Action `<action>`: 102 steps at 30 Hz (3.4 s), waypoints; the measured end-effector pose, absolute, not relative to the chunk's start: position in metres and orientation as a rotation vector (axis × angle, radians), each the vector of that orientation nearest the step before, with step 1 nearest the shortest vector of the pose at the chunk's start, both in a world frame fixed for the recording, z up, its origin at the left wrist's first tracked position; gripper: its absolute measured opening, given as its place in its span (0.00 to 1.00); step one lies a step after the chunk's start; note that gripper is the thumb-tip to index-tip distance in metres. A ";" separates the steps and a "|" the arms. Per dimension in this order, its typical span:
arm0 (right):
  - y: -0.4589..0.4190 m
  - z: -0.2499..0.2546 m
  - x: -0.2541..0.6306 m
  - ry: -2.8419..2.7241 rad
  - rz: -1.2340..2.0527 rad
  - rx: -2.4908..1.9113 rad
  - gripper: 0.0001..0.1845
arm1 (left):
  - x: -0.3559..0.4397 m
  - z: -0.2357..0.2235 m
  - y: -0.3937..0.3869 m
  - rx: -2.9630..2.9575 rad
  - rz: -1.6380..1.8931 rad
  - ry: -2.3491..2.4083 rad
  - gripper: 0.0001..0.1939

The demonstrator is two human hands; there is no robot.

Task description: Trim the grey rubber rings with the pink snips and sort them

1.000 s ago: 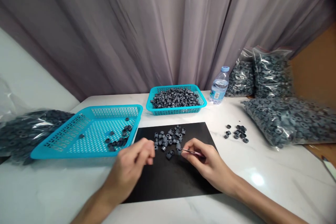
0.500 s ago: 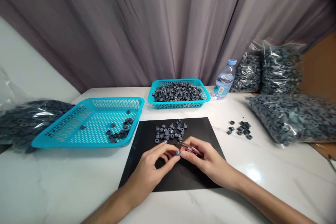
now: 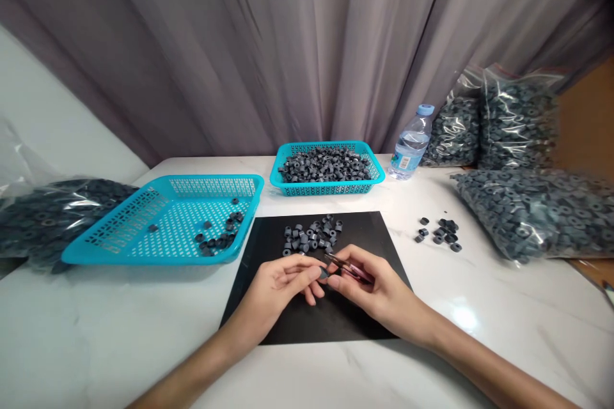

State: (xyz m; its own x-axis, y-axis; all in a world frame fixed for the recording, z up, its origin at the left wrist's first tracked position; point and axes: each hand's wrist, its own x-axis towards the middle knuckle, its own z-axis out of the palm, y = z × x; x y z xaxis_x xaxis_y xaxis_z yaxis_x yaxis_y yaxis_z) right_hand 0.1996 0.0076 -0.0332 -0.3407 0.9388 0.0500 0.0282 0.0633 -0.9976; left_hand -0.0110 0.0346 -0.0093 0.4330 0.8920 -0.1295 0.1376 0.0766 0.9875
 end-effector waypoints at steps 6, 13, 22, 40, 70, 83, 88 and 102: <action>0.003 -0.039 0.202 -1.520 1.305 -0.987 0.14 | -0.007 -0.005 0.028 1.284 0.690 0.935 0.17; 0.004 -0.035 0.200 -1.487 1.367 -0.960 0.15 | -0.011 -0.010 0.026 1.198 0.664 0.944 0.18; 0.004 -0.032 0.200 -1.463 1.372 -0.900 0.16 | -0.005 -0.005 0.024 1.271 0.630 0.953 0.15; 0.003 -0.029 0.202 -1.523 1.337 -0.953 0.17 | -0.003 -0.003 0.021 1.262 0.637 0.875 0.20; 0.004 -0.032 0.206 -1.480 1.388 -0.915 0.10 | -0.002 -0.001 0.021 1.143 0.583 0.807 0.16; 0.004 -0.032 0.205 -1.475 1.360 -0.932 0.10 | -0.001 -0.001 0.021 1.100 0.616 0.809 0.15; 0.004 -0.031 0.204 -1.447 1.330 -0.974 0.11 | -0.001 -0.004 0.021 1.208 0.677 0.846 0.13; 0.006 -0.023 0.209 -1.468 1.302 -1.045 0.16 | 0.003 0.001 0.020 1.096 0.681 0.870 0.12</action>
